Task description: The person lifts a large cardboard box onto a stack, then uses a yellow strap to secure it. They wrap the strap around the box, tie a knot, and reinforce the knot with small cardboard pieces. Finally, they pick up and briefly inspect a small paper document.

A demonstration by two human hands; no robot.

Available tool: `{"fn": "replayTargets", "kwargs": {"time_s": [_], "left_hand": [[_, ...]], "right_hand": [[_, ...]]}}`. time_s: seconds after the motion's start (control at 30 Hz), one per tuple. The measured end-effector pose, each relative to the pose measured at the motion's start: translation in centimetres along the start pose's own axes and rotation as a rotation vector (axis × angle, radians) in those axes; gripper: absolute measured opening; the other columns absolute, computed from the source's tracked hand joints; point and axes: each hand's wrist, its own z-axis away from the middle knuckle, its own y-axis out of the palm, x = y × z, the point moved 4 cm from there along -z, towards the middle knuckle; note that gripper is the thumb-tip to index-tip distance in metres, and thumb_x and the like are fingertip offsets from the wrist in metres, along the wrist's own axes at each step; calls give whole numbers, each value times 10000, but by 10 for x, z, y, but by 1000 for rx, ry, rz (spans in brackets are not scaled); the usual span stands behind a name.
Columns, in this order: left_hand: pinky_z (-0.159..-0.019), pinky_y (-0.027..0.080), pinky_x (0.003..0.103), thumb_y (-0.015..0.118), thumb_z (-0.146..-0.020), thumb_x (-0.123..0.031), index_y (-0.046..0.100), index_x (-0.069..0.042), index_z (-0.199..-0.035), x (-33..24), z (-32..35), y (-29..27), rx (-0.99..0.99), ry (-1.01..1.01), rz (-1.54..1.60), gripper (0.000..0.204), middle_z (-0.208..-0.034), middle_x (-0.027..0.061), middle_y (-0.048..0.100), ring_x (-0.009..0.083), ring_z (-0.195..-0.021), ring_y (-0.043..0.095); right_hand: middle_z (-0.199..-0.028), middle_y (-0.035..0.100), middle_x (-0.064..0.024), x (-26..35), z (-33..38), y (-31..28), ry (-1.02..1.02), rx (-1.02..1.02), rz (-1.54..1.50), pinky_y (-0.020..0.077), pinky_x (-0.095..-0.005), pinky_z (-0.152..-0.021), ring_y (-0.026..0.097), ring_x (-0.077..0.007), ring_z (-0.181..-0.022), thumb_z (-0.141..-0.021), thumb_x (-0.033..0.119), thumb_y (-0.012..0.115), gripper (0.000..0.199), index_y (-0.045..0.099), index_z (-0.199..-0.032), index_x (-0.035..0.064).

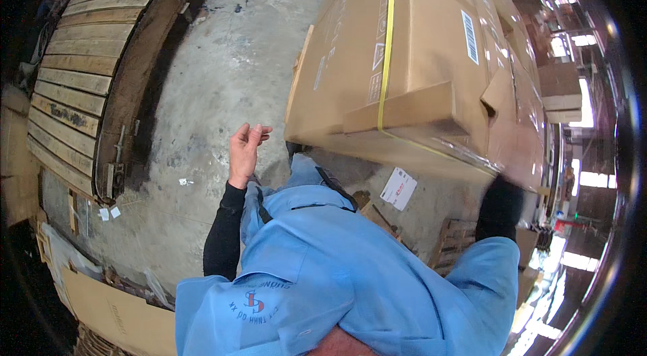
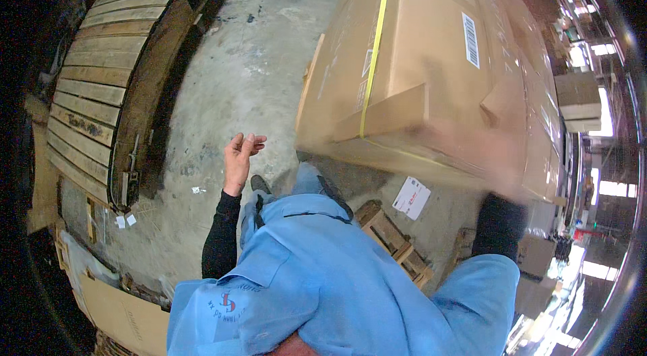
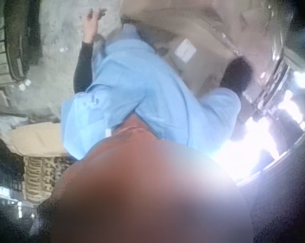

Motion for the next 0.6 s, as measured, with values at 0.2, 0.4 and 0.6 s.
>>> {"fn": "replayTargets", "kwargs": {"time_s": [0.2, 0.4, 0.6], "left_hand": [[-745, 534, 294, 556, -968, -265, 475, 3, -754, 20, -6, -25, 191, -17, -72, 352, -884, 164, 708, 165, -801, 667], [-689, 515, 291, 574, -953, -275, 481, 1, -755, 64, 21, -59, 328, -82, -242, 351, -877, 147, 714, 163, -784, 670], [-748, 524, 297, 554, -964, -310, 505, 18, -820, 75, 29, -65, 373, -120, -252, 362, -927, 177, 705, 173, -836, 669]], "right_hand": [[-1485, 300, -218, 4, -14, 52, 192, 97, 43, 202, -533, -1144, 260, -383, -1392, -798, 360, 721, 759, 378, -1428, 111], [-1425, 388, -196, -9, -22, 43, 356, 107, 148, 232, -578, -1099, 316, -385, -1348, -833, 503, 622, 724, 425, -1403, 104], [-1435, 375, -216, 6, -19, 73, 386, -43, 308, 218, -613, -1086, 312, -380, -1355, -890, 546, 519, 707, 409, -1409, 78]]}}
